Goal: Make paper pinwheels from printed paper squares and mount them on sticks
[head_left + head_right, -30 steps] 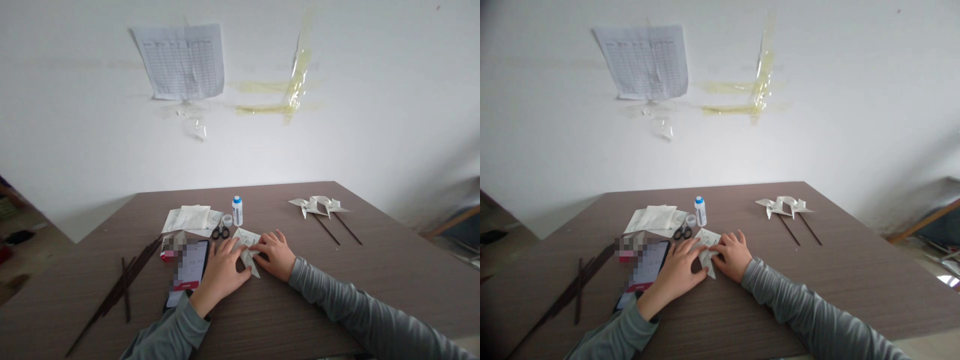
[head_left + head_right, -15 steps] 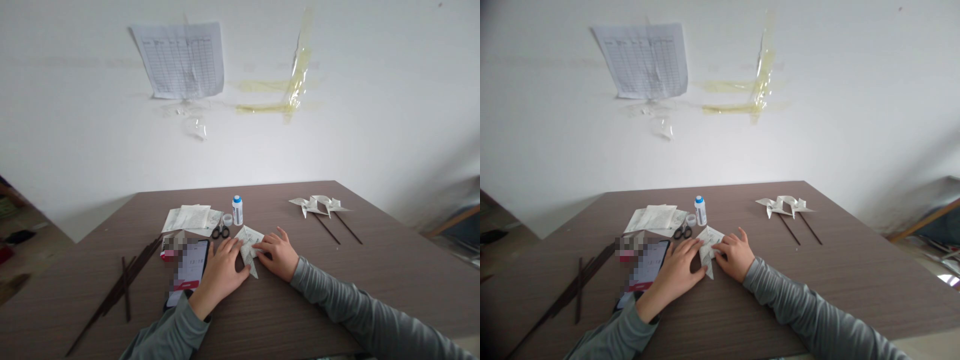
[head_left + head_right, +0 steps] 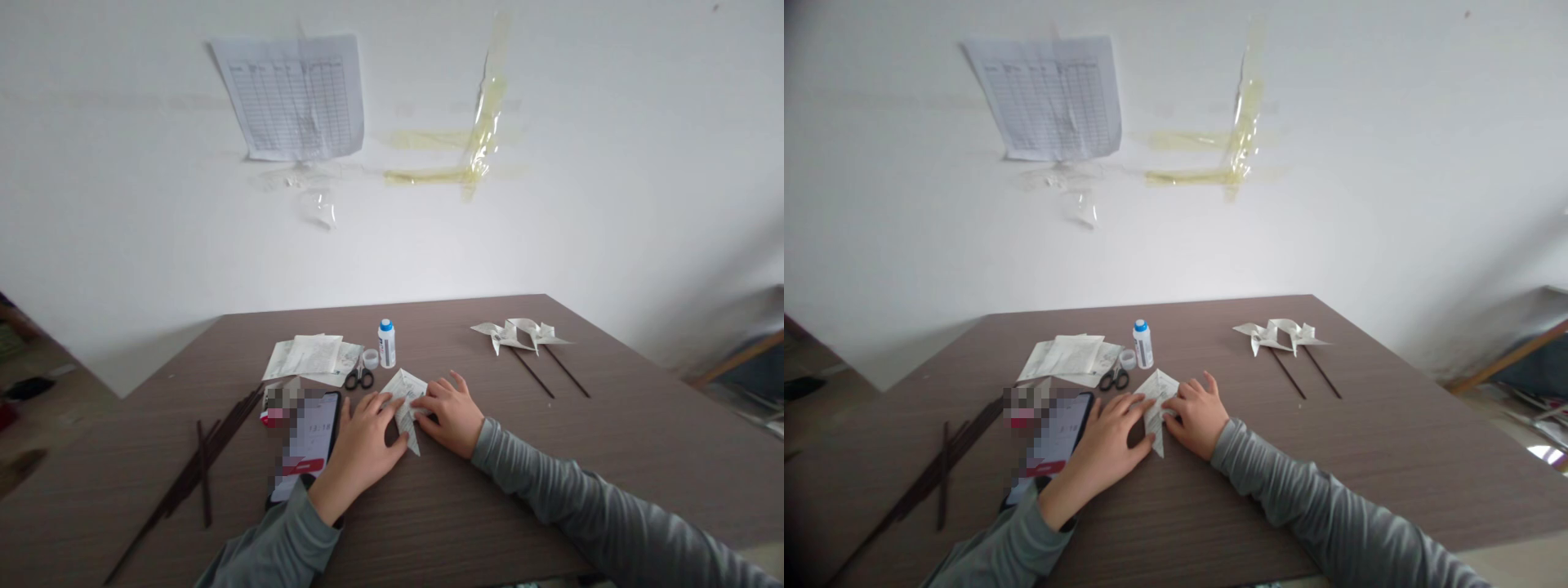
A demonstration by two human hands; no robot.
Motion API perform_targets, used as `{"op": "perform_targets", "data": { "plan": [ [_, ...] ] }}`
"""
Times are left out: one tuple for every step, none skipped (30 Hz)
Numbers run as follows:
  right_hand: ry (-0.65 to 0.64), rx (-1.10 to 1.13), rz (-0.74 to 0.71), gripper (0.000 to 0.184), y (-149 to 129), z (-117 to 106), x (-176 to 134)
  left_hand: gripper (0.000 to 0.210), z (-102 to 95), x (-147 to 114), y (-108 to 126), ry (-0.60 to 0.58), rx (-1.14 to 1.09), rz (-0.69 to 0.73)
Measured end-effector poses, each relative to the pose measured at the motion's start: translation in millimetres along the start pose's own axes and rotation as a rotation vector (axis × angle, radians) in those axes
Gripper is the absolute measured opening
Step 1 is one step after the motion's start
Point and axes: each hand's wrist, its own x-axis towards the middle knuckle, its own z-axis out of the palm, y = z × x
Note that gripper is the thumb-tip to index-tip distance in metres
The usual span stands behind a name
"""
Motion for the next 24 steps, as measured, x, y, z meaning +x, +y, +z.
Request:
{"op": "perform_targets", "data": {
  "plan": [
    [0.000, 0.005, 0.004, 0.022, 0, 0, 0, 0.056, -1.2, -1, 1, 0.000, 0.005, 0.004],
    [0.000, 0.013, 0.011, 0.023, 1, 0, 0, 0.056, -2.6, -1, 3, -0.004, 0.011, 0.007],
    [0.001, 0.025, 0.020, 0.023, 2, 0, -1, 0.056, -4.0, -2, 4, -0.009, 0.019, 0.009],
    [0.002, 0.041, 0.031, 0.024, 4, 1, -1, 0.055, -5.3, -2, 5, -0.020, 0.025, 0.007],
    [0.004, 0.058, 0.042, 0.024, 5, 2, -2, 0.054, -6.3, -2, 6, -0.031, 0.030, 0.000],
    [0.010, 0.076, 0.050, 0.025, 7, 3, -2, 0.054, -6.9, -2, 6, -0.043, 0.033, -0.007],
    [0.019, 0.092, 0.054, 0.025, 9, 4, -2, 0.053, -7.1, -2, 6, -0.053, 0.033, -0.012],
    [0.029, 0.105, 0.053, 0.025, 11, 6, -2, 0.053, -7.1, -2, 6, -0.059, 0.033, -0.014],
    [0.040, 0.115, 0.048, 0.026, 13, 7, -2, 0.053, -6.8, -1, 5, -0.061, 0.032, -0.014],
    [0.048, 0.120, 0.042, 0.025, 13, 8, -2, 0.053, -6.5, -1, 5, -0.062, 0.030, -0.012],
    [0.053, 0.120, 0.036, 0.025, 13, 8, -2, 0.053, -6.2, -1, 4, -0.060, 0.026, -0.009],
    [0.054, 0.117, 0.033, 0.024, 13, 8, -2, 0.053, -6.2, -1, 4, -0.056, 0.022, -0.006],
    [0.050, 0.110, 0.034, 0.023, 12, 8, -2, 0.054, -6.4, -1, 4, -0.051, 0.021, -0.003],
    [0.043, 0.102, 0.038, 0.023, 10, 7, -2, 0.054, -7.0, -1, 5, -0.048, 0.021, 0.001],
    [0.034, 0.092, 0.042, 0.023, 9, 6, -3, 0.054, -7.9, -2, 6, -0.045, 0.023, 0.005],
    [0.027, 0.083, 0.044, 0.023, 7, 5, -3, 0.055, -9.1, -2, 7, -0.047, 0.028, 0.005],
    [0.023, 0.073, 0.043, 0.024, 5, 4, -3, 0.055, -10.4, -2, 8, -0.052, 0.035, 0.002],
    [0.023, 0.065, 0.038, 0.024, 4, 3, -3, 0.055, -11.8, -2, 10, -0.060, 0.041, -0.003],
    [0.024, 0.057, 0.029, 0.024, 4, 2, -3, 0.055, -13.1, -2, 11, -0.071, 0.046, -0.010],
    [0.027, 0.051, 0.019, 0.023, 3, 1, -3, 0.055, -14.2, -2, 12, -0.075, 0.050, -0.013],
    [0.031, 0.047, 0.010, 0.022, 3, 1, -3, 0.055, -15.1, -2, 13, -0.076, 0.054, -0.012],
    [0.033, 0.044, 0.002, 0.021, 3, 0, -3, 0.055, -15.7, -2, 14, -0.071, 0.056, -0.006],
    [0.033, 0.042, -0.002, 0.021, 3, 0, -3, 0.055, -16.0, -1, 14, -0.064, 0.058, 0.004],
    [0.032, 0.042, -0.003, 0.022, 3, 0, -3, 0.055, -16.1, -1, 14, -0.057, 0.060, 0.014]
  ]
}}
